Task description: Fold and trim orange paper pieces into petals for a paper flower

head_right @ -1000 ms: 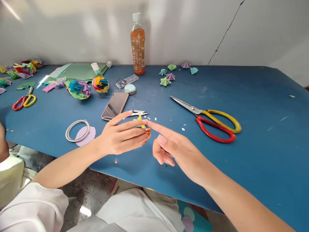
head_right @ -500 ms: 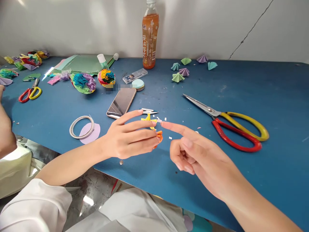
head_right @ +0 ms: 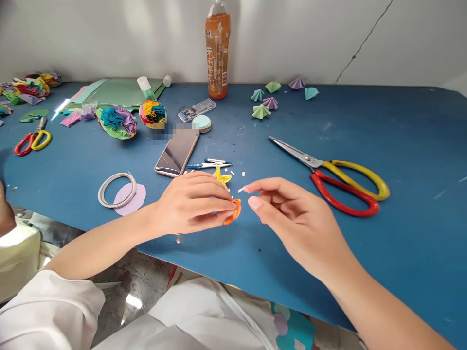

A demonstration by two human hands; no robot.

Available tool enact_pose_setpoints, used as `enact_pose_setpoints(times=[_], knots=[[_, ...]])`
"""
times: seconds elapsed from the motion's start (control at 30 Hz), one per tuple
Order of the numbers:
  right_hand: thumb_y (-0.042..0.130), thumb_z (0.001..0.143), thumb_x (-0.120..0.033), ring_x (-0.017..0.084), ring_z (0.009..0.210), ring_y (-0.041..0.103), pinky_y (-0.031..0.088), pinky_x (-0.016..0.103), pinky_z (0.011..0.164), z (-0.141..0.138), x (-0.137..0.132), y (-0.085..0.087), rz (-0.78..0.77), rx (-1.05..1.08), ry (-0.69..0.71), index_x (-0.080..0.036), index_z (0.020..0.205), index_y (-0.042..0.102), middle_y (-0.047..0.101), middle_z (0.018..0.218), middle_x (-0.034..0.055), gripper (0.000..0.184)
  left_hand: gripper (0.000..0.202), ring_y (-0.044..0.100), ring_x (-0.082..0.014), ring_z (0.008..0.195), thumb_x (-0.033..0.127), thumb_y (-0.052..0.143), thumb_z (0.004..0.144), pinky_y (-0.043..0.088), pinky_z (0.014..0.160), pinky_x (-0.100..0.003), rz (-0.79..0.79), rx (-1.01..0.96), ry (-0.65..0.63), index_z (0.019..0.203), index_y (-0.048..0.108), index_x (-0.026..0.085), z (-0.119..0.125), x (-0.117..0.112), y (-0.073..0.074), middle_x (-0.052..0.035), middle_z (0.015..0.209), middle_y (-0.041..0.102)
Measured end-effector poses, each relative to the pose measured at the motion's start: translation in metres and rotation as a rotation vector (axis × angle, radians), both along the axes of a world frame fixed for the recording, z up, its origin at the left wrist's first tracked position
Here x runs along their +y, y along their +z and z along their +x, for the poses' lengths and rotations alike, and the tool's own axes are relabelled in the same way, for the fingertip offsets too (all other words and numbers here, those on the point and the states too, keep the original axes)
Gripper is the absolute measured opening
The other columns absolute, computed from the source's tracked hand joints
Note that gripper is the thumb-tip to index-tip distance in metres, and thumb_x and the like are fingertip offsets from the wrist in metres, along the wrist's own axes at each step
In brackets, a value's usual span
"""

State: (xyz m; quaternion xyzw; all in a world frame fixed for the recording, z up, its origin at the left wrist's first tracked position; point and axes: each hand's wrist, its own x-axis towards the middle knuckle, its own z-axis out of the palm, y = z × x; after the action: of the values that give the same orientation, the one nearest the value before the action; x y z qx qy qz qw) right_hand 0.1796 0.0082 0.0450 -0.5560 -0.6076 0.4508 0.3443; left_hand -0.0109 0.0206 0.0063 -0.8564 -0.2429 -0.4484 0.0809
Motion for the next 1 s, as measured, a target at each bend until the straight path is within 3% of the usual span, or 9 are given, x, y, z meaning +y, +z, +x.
enact_pose_setpoints(times=[0.1,0.23,0.5,0.63,0.77,0.87,1.0], knots=[[0.064,0.077,-0.049,0.01,0.048,0.034,0.028,0.027,0.044,0.003,0.001,-0.001,0.072,-0.058,0.044,-0.026,0.082,0.064,0.04,0.053,-0.0041,0.023,0.01,0.066,-0.0096,0.064,0.021,0.061,0.086,0.05,0.058,-0.021,-0.144,-0.085,-0.054,0.078,0.066,0.016,0.001,-0.001,-0.001,-0.0021,0.075,0.073],[0.061,0.08,-0.048,0.01,0.055,0.047,0.041,0.026,0.049,0.007,0.004,-0.004,0.153,-0.105,0.11,-0.026,0.084,0.065,0.054,0.066,-0.001,0.023,0.01,0.067,-0.01,0.065,0.02,0.064,0.084,0.052,0.06,-0.019,-0.268,-0.18,-0.145,0.078,0.067,0.013,0.002,-0.003,0.0,-0.0061,0.076,0.073],[0.061,0.081,-0.042,0.011,0.055,0.05,0.044,0.026,0.052,0.008,0.004,-0.006,0.213,-0.132,0.163,-0.025,0.086,0.066,0.059,0.067,-0.0003,0.018,0.005,0.067,-0.0104,0.068,0.017,0.065,0.082,0.054,0.063,-0.019,-0.316,-0.209,-0.164,0.082,0.067,0.012,0.001,-0.002,-0.001,-0.007,0.078,0.073],[0.06,0.082,-0.04,0.011,0.055,0.054,0.044,0.024,0.05,0.009,0.006,-0.007,0.235,-0.127,0.249,-0.025,0.093,0.067,0.062,0.068,0.0001,0.02,0.007,0.067,-0.0093,0.065,0.02,0.063,0.084,0.053,0.061,-0.019,-0.266,-0.098,-0.16,0.082,0.066,0.015,0.001,-0.003,-0.001,-0.005,0.078,0.073],[0.057,0.085,-0.04,0.012,0.059,0.056,0.047,0.024,0.054,0.009,0.006,-0.008,0.239,-0.132,0.258,-0.023,0.099,0.067,0.063,0.07,0.0009,0.025,0.008,0.07,-0.0141,0.076,0.021,0.063,0.084,0.056,0.068,-0.023,-0.035,0.054,-0.17,0.081,0.065,0.014,0.002,-0.004,0.0,-0.0039,0.076,0.074],[0.056,0.085,-0.041,0.012,0.058,0.057,0.046,0.023,0.053,0.009,0.005,-0.009,0.249,-0.13,0.279,-0.022,0.102,0.067,0.063,0.069,0.0005,0.027,0.008,0.071,-0.0163,0.084,0.022,0.065,0.083,0.058,0.076,-0.027,0.04,0.041,-0.131,0.081,0.064,0.015,0.002,-0.004,0.0,-0.0015,0.076,0.074],[0.056,0.086,-0.039,0.01,0.058,0.057,0.046,0.021,0.052,0.011,0.005,-0.01,0.284,-0.15,0.28,-0.021,0.103,0.067,0.064,0.07,0.0002,0.027,0.008,0.072,-0.0172,0.082,0.022,0.07,0.079,0.059,0.076,-0.028,0.038,-0.033,-0.017,0.081,0.064,0.017,0.001,-0.004,0.001,0.002,0.074,0.075]])
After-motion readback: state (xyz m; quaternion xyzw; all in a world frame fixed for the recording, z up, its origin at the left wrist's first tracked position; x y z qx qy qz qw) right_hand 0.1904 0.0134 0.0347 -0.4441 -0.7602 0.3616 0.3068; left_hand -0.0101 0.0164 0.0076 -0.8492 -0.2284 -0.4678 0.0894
